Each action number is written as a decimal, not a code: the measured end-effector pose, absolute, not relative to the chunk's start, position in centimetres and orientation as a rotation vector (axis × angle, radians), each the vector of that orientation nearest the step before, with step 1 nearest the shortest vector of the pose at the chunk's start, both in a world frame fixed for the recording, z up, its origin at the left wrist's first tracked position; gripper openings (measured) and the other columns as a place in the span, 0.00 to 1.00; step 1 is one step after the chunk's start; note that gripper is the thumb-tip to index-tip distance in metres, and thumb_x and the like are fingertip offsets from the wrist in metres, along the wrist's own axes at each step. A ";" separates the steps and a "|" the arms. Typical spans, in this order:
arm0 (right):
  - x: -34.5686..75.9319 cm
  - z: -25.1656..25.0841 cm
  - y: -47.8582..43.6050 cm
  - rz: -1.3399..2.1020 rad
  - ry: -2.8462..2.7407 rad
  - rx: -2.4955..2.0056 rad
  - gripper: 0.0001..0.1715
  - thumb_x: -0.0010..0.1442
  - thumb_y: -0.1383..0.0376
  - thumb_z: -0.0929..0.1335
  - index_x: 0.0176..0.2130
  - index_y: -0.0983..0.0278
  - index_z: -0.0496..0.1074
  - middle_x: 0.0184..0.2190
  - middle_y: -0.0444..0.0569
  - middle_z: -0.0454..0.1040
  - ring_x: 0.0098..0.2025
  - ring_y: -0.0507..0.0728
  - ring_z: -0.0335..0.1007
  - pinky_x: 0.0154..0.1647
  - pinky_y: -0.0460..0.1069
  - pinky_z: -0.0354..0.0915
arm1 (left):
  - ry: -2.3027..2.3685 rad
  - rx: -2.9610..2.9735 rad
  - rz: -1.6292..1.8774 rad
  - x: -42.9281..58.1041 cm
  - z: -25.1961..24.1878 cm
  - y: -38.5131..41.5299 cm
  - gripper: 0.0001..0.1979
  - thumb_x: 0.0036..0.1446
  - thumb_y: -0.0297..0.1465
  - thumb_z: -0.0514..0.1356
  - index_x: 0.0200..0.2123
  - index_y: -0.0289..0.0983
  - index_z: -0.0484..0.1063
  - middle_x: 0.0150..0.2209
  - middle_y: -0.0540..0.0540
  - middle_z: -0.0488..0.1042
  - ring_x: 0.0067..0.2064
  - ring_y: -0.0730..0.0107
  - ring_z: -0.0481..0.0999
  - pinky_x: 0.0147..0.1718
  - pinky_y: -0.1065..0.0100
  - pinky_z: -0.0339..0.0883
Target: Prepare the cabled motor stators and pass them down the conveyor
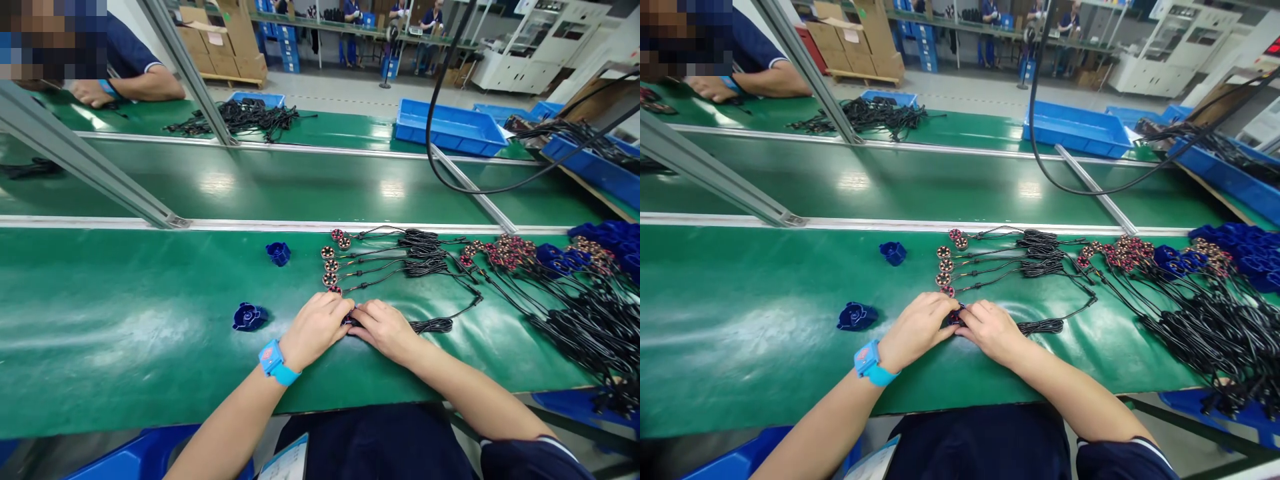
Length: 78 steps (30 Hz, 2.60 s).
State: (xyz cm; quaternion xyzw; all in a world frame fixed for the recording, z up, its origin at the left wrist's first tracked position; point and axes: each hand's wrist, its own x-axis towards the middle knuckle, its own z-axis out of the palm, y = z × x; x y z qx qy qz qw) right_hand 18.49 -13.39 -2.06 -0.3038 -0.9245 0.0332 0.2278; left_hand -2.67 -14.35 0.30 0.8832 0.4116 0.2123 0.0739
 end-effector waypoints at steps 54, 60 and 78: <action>17.5 -1.3 -13.4 -0.028 -2.578 -0.965 0.19 0.66 0.64 0.66 0.54 0.68 0.72 0.45 0.57 0.74 0.48 0.63 0.68 0.47 0.57 0.70 | 1.117 2.587 0.525 -4.2 -0.6 -12.7 0.18 0.51 0.34 0.73 0.42 0.37 0.72 0.51 0.41 0.77 0.52 0.55 0.77 0.52 0.57 0.70; 17.5 -1.6 -13.7 0.006 -2.529 -0.987 0.21 0.64 0.64 0.68 0.55 0.68 0.70 0.47 0.58 0.74 0.47 0.64 0.68 0.46 0.57 0.70 | 1.144 2.587 0.490 -3.9 -0.5 -12.8 0.16 0.55 0.33 0.71 0.43 0.37 0.71 0.50 0.41 0.77 0.50 0.55 0.77 0.50 0.57 0.72; 16.2 -2.0 -14.2 -0.122 -2.643 -0.682 0.14 0.60 0.66 0.66 0.46 0.65 0.70 0.50 0.57 0.77 0.55 0.62 0.68 0.61 0.58 0.61 | 1.284 2.378 0.589 -3.1 -0.5 -13.1 0.23 0.50 0.21 0.64 0.45 0.39 0.58 0.42 0.44 0.76 0.43 0.56 0.79 0.42 0.60 0.72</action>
